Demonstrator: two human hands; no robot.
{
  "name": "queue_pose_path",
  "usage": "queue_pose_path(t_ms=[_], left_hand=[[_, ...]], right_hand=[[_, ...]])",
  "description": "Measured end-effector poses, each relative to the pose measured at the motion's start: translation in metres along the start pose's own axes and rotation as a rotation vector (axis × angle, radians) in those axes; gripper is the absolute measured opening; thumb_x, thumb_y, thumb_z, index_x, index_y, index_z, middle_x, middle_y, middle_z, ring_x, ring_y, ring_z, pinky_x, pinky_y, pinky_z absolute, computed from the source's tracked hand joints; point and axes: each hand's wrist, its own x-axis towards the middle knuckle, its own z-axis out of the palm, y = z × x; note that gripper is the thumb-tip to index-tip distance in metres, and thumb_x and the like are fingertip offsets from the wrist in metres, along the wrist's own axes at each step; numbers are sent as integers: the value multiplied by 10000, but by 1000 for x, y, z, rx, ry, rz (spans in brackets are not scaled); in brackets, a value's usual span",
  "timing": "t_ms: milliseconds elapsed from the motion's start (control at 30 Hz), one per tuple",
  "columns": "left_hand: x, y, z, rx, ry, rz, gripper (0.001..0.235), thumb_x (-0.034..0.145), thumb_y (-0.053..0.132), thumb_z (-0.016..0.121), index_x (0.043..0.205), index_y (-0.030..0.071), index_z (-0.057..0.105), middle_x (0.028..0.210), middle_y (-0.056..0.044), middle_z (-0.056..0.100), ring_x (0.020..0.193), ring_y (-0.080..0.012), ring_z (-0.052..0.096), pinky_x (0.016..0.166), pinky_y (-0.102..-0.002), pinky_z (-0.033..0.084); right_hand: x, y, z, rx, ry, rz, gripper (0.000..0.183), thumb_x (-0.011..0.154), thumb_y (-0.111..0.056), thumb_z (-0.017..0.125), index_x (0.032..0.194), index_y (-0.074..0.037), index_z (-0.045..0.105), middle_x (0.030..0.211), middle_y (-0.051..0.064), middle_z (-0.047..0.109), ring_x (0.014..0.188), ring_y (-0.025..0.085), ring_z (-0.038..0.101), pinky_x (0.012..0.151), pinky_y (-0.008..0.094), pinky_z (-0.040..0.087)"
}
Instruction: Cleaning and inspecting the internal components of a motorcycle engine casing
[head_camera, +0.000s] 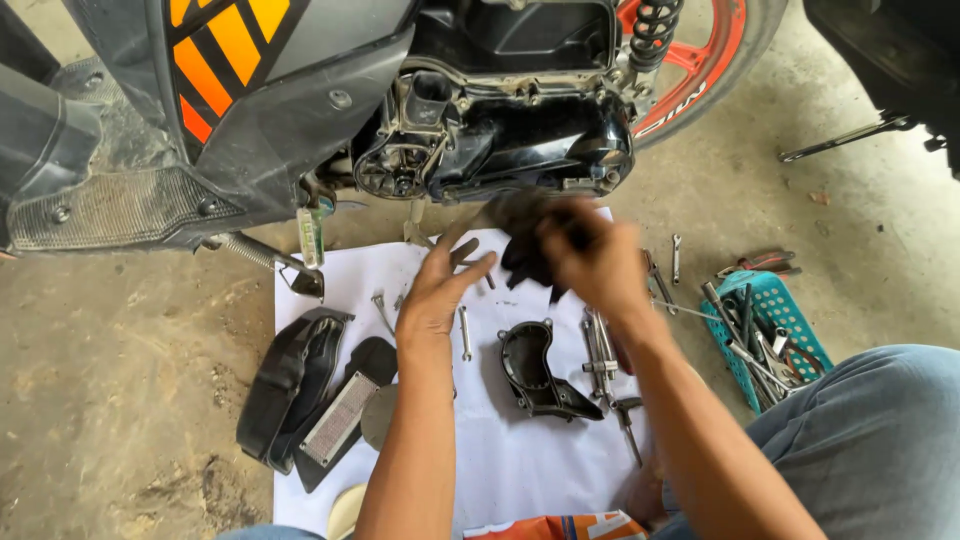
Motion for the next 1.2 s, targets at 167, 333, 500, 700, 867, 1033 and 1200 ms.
queue_pose_path(t_ms=[167, 333, 500, 700, 867, 1033, 1200], left_hand=[[1, 14, 7, -206, 159, 12, 445, 973, 214, 683, 1388, 85, 591, 1321, -227, 616, 1105, -365, 662, 917, -474, 568], [9, -7, 20, -183, 138, 8, 440, 986, 203, 638, 1366, -9, 574, 1161, -191, 687, 954, -282, 708, 797, -386, 603], [0, 5, 20, -200, 217, -12, 376, 989, 210, 631, 1301, 0, 625, 1119, -194, 717, 927, -284, 727, 784, -386, 608], [7, -23, 21, -197, 265, -62, 304, 1002, 181, 608, 1256, 25, 669, 1081, -214, 720, 889, -308, 741, 763, -405, 616], [-4, -1, 9, -209, 343, -21, 296, 1009, 186, 578, 1243, 27, 664, 1054, -165, 717, 848, -258, 726, 747, -358, 599], [4, -21, 6, -215, 320, -30, 277, 1008, 209, 592, 1220, 50, 672, 1025, -139, 727, 813, -243, 734, 715, -356, 602], [6, -14, 9, -240, 344, -61, 270, 1002, 214, 610, 1206, 54, 683, 1039, -165, 726, 827, -271, 740, 727, -385, 606]], right_hand=[[103, -28, -19, -325, 357, -226, 343, 964, -171, 724, 1302, -171, 662, 1076, 116, 741, 984, 405, 669, 831, 518, 542], [111, -15, 87, -647, 258, -364, 596, 793, -223, 785, 1364, -157, 625, 1255, 127, 639, 1095, 388, 575, 863, 476, 514], [115, 27, 25, -698, 11, -721, 745, 577, -76, 881, 1292, -162, 689, 1154, 106, 683, 1047, 360, 570, 889, 450, 483], [121, 10, 78, -1050, -7, -564, 709, 738, -303, 804, 1395, -132, 601, 1266, 85, 650, 1184, 352, 524, 1060, 576, 376], [162, 39, 32, -772, 80, -366, 454, 846, -159, 666, 1298, -205, 672, 1269, 145, 481, 1097, 410, 508, 825, 469, 475], [170, 44, -4, -1015, 46, -549, 496, 882, -117, 576, 1360, -214, 662, 1202, 123, 518, 1106, 368, 518, 819, 420, 457], [158, 83, -57, -1255, -139, -537, 409, 896, -191, 556, 1272, -215, 716, 1285, 113, 549, 1151, 358, 548, 825, 404, 499]])
